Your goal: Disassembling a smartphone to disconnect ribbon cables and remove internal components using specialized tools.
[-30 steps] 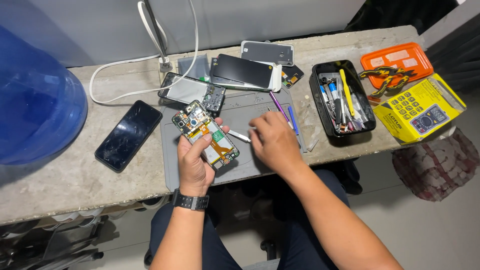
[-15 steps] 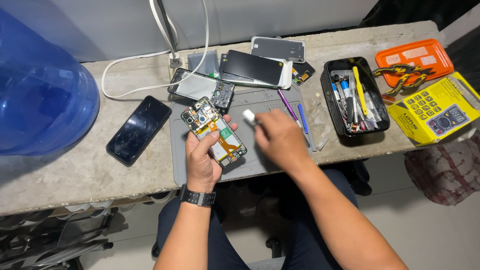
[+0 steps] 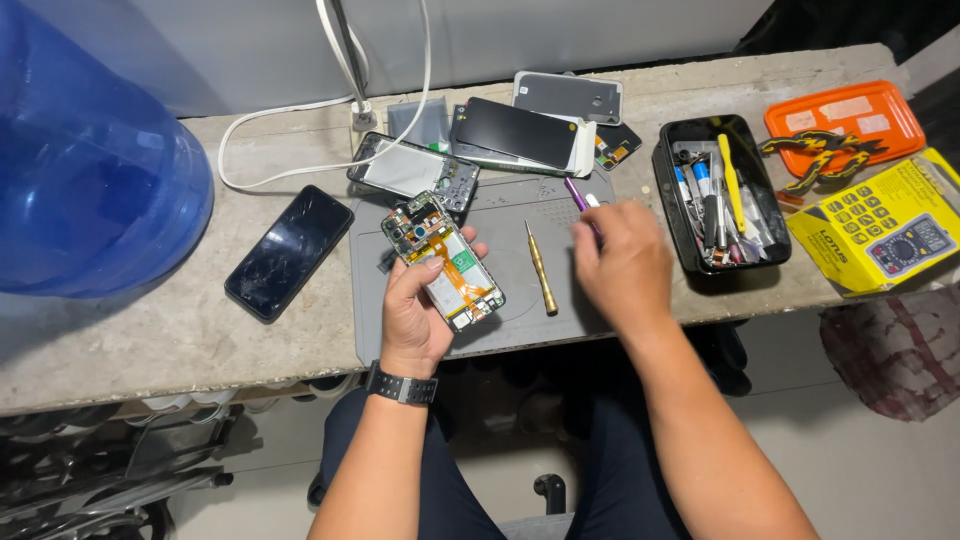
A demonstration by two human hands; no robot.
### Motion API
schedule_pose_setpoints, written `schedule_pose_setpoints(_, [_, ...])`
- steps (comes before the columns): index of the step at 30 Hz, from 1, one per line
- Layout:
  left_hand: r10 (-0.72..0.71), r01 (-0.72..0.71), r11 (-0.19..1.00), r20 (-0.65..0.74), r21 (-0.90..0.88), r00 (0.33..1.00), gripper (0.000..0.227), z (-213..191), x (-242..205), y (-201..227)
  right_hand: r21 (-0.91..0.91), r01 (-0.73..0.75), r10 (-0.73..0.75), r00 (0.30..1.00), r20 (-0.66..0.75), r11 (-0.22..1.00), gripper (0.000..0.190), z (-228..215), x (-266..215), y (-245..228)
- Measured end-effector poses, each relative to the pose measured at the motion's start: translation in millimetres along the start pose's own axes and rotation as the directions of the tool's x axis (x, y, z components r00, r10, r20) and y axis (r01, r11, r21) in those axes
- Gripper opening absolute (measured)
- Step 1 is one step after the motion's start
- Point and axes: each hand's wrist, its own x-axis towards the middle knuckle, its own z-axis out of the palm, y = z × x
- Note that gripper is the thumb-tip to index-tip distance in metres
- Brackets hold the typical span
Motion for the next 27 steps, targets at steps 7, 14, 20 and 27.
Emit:
schedule_pose_setpoints(7, [-0.007,0.007,1.0,0.003,0.004,1.0,0.057,-4,1,0,0.025,0.085,-0.089,0.955,0.283,0.996,0.046,-1,-13,-66])
schedule_pose_setpoints(14, [-0.017,0.016,1.0,0.01,0.015,1.0,0.058,-6,2,0,0.012,0.022,-0.024,0.983,0.184,1.0,0.031,8,-2,-31])
schedule_pose_setpoints(20, [-0.022,0.021,0.999,0.014,0.039,1.0,0.055,0,-1,0,-0.109,-0.188,0.199,0.974,0.112,0.976,0.024,-12,12,30])
schedule_pose_setpoints(27, [-0.011,0.011,1.0,0.016,0.009,1.0,0.047,0,5,-8,-0.133,-0.195,0.211,0.97,0.122,0.972,0.018,-15,13,24])
